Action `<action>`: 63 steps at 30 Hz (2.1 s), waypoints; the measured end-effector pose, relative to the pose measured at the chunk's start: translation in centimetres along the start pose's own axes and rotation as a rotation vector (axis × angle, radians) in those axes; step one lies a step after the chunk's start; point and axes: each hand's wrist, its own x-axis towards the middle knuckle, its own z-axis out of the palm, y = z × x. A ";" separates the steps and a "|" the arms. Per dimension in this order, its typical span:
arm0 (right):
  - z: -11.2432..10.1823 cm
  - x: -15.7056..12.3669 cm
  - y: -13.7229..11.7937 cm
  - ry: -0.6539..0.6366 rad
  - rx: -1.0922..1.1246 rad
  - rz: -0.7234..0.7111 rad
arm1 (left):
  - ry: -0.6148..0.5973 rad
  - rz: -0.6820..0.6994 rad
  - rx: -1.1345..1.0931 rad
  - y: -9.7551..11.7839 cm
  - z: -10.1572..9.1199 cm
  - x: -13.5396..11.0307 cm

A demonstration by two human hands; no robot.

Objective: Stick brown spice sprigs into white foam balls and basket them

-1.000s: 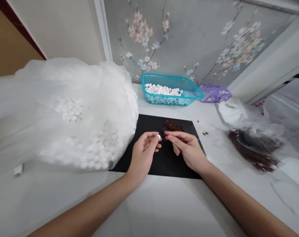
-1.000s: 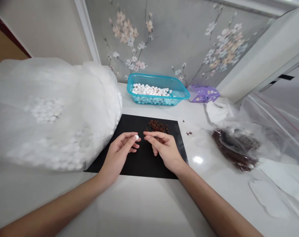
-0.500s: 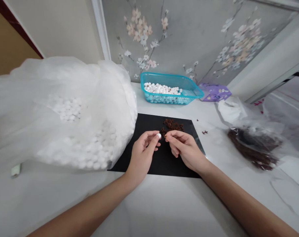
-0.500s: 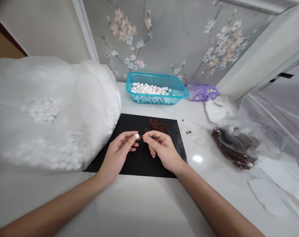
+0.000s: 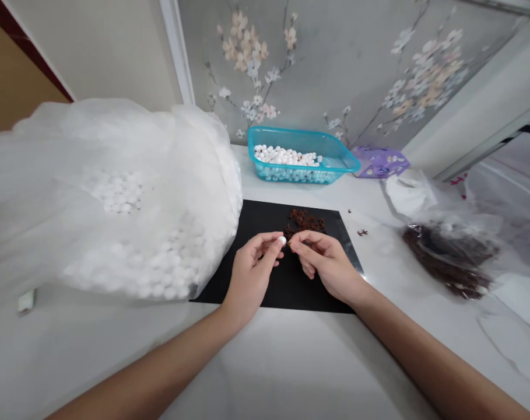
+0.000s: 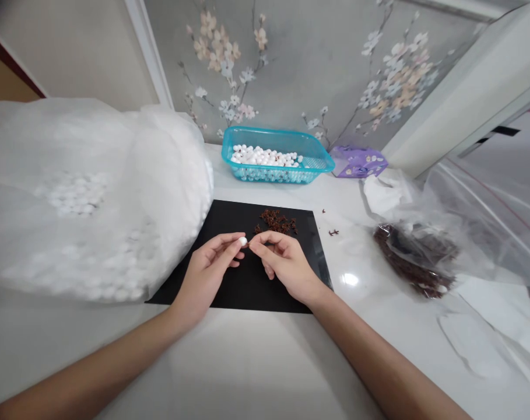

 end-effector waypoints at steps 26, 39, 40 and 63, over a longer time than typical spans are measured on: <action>-0.1 0.0 0.3 0.060 0.007 -0.027 | -0.020 0.010 0.015 0.0 0.0 -0.2; -0.2 0.0 0.2 0.036 0.046 -0.015 | -0.049 -0.037 0.006 0.3 -0.1 -0.1; -0.2 0.0 0.3 0.032 0.046 -0.016 | -0.049 -0.040 0.003 0.3 -0.1 -0.1; 0.2 -0.5 0.1 0.088 0.030 -0.091 | -0.011 -0.089 -0.076 0.5 0.0 0.1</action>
